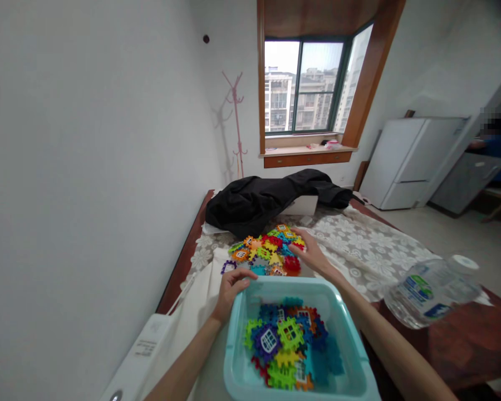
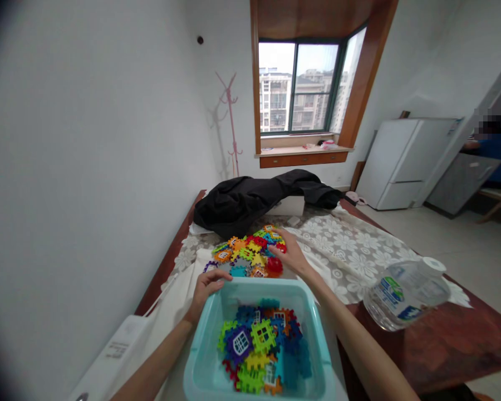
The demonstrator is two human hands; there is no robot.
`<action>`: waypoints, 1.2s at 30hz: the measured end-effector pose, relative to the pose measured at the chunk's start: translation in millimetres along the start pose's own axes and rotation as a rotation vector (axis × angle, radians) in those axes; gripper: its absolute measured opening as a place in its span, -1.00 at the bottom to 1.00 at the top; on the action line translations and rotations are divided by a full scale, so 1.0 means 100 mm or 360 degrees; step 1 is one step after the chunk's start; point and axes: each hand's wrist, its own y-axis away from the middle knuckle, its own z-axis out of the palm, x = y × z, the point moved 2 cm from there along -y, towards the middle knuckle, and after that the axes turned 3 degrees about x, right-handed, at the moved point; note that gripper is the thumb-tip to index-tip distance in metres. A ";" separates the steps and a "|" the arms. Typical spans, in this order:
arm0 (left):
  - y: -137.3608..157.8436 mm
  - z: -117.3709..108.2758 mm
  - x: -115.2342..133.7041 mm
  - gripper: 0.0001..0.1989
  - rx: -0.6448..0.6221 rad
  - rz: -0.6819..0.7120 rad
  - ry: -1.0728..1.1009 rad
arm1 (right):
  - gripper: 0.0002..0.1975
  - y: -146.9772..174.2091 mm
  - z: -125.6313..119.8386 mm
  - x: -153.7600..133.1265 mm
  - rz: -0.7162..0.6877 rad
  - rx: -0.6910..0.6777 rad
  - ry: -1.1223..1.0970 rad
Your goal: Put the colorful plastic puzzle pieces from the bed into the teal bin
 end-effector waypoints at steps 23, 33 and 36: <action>-0.01 -0.04 -0.03 -0.77 0.0064 -0.0060 -0.0032 | -0.68 0.18 0.32 0.33 -0.0463 -0.0118 0.0438; 0.00 -0.02 0.01 -0.78 0.0071 -0.0081 -0.0020 | -0.77 0.18 0.34 0.35 -0.0240 -0.0130 0.0760; -0.01 -0.01 0.02 -0.77 0.0070 -0.0074 -0.0024 | -0.80 0.21 0.35 0.34 -0.0202 -0.0184 0.0629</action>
